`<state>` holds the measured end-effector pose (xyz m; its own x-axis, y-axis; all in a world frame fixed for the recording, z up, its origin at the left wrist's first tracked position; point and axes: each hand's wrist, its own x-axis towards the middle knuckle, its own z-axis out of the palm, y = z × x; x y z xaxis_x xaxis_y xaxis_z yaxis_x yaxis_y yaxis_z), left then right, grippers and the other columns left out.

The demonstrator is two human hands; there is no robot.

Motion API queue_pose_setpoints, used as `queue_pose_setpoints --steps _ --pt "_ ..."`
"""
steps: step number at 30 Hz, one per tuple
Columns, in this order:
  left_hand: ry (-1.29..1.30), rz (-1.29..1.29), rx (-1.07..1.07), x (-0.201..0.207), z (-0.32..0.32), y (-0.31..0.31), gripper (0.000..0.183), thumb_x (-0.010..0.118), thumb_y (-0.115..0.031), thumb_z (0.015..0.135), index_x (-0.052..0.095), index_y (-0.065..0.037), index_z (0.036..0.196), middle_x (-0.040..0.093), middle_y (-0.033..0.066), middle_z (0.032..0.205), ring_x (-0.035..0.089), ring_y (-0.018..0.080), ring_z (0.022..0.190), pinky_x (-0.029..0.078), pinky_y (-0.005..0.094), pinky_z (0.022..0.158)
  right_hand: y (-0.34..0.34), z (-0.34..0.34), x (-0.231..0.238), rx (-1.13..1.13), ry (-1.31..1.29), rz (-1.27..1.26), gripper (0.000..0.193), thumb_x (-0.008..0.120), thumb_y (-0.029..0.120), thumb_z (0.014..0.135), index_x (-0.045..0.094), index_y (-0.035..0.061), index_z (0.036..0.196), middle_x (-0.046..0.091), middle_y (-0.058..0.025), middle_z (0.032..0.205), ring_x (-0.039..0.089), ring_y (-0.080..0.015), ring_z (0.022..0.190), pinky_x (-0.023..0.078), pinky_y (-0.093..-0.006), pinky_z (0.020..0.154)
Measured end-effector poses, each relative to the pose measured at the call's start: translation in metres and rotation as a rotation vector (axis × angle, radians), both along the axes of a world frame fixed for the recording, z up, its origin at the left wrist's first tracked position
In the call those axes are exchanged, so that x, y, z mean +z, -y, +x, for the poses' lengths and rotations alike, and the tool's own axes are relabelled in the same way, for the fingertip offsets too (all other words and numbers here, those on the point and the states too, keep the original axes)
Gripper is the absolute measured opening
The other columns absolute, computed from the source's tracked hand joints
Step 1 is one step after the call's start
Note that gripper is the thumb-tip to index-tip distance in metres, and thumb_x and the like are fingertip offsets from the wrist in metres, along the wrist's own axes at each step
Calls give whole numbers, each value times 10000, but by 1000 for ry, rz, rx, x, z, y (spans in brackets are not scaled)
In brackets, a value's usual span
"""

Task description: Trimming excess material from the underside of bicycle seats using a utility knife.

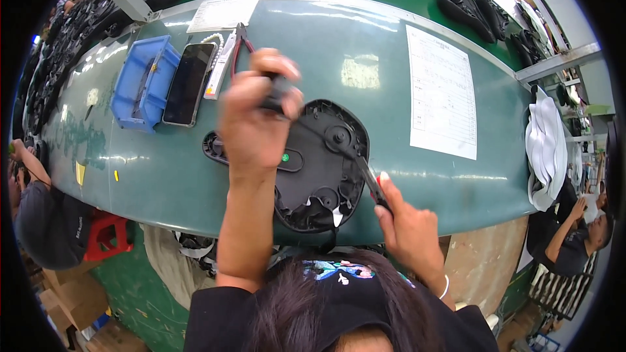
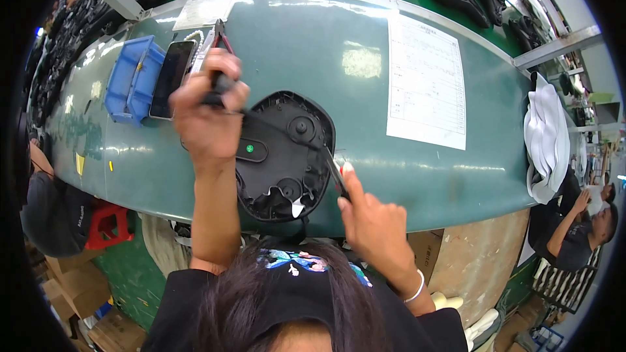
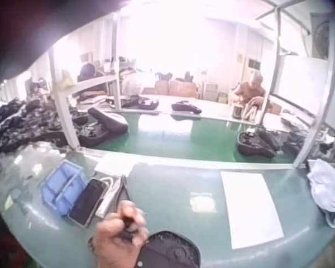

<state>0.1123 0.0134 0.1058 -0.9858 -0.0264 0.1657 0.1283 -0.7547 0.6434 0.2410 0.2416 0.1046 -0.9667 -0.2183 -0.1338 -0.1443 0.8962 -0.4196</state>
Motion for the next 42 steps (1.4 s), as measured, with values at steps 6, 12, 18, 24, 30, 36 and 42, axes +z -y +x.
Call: queue_pose_setpoints --steps 6,12,18,24,30,36,42 --pt "-573 -2009 218 -2 5 -16 171 679 -129 720 540 -30 727 537 67 719 518 209 769 423 335 631 -6 -65 11 80 -176 192 439 595 183 861 528 190 1295 627 -100 716 588 -303 571 420 -391 503" --pt "-720 -1582 482 -41 -23 -10 193 679 -135 648 513 -89 561 450 48 562 473 199 648 376 340 612 -9 -55 18 143 -155 241 460 611 180 838 538 199 1291 582 -91 598 557 -293 503 383 -399 473" --pt "314 -676 288 -44 -23 20 282 644 -309 880 662 -70 731 551 -5 680 501 133 740 422 292 684 -28 -49 29 212 -115 265 407 596 253 843 575 266 1250 567 -96 571 567 -282 499 396 -392 467" --pt "203 -427 -86 -36 70 16 550 302 -370 1023 632 67 1079 616 196 1113 544 255 1109 374 369 1013 -43 -138 36 509 -146 276 401 594 206 853 591 284 1246 595 -72 663 571 -248 591 390 -369 567" --pt "-313 -256 101 3 64 105 543 261 -386 1020 476 -81 626 532 29 688 499 161 710 412 348 779 -35 -93 46 559 -154 412 455 584 236 873 517 313 1317 514 -52 604 478 -244 526 370 -371 595" --pt "-254 -714 25 -10 23 93 370 524 -389 916 610 -36 841 564 59 928 556 189 758 454 370 814 -39 -35 49 333 -124 489 520 637 211 816 521 239 1322 489 -46 558 464 -247 485 344 -358 508" --pt "-808 -1275 -462 -19 -11 -25 180 597 -163 859 585 -17 964 567 112 984 576 252 870 440 362 863 -58 -48 39 377 -141 342 537 665 185 785 537 214 1306 480 -43 545 460 -250 464 343 -360 496"
